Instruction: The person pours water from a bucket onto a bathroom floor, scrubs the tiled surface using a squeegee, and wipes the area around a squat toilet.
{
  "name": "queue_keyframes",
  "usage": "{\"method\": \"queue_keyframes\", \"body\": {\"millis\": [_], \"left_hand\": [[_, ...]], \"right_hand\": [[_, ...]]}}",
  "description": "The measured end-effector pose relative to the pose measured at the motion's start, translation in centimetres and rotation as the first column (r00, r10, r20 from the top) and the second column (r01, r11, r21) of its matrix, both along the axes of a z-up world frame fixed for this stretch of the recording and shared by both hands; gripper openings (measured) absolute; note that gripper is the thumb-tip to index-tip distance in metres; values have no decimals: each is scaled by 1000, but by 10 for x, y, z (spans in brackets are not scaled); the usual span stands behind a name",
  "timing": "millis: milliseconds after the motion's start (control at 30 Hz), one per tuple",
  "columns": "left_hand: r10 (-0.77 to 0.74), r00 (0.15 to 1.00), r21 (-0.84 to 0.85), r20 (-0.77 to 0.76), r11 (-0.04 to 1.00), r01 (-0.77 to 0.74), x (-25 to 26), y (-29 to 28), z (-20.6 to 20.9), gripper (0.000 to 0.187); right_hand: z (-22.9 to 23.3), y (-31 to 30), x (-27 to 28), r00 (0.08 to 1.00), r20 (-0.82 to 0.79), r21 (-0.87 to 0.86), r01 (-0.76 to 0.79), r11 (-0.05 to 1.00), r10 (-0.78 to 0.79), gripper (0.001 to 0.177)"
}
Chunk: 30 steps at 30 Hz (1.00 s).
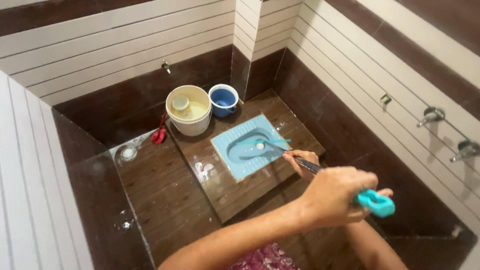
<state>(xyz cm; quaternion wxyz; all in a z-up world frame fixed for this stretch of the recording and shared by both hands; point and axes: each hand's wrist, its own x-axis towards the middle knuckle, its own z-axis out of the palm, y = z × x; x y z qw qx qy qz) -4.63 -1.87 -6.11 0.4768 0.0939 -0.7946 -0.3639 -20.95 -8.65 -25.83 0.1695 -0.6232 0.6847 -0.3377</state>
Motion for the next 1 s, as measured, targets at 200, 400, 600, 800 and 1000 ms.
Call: {"method": "queue_keyframes", "body": {"millis": [200,400,600,800,1000], "left_hand": [[102,995,-117,-18,988,-103,-131,-51,-69,31],[229,973,-128,-11,965,-229,-249,-138,-84,26],[326,945,-66,-11,943,-326,-320,-207,-102,26],[291,956,-51,36,956,-289,-361,-258,-129,27],[192,956,111,223,969,-220,-413,-258,-134,27]], "right_hand": [[-49,-99,-123,963,12,-176,-263,949,270,19],[-65,-208,-208,974,109,55,-208,977,201,22],[-112,-294,-259,927,127,-172,-330,928,353,21],[-153,-351,-280,948,261,-107,-159,981,182,24],[-179,-327,-313,960,279,60,5,998,-21,27]]}}
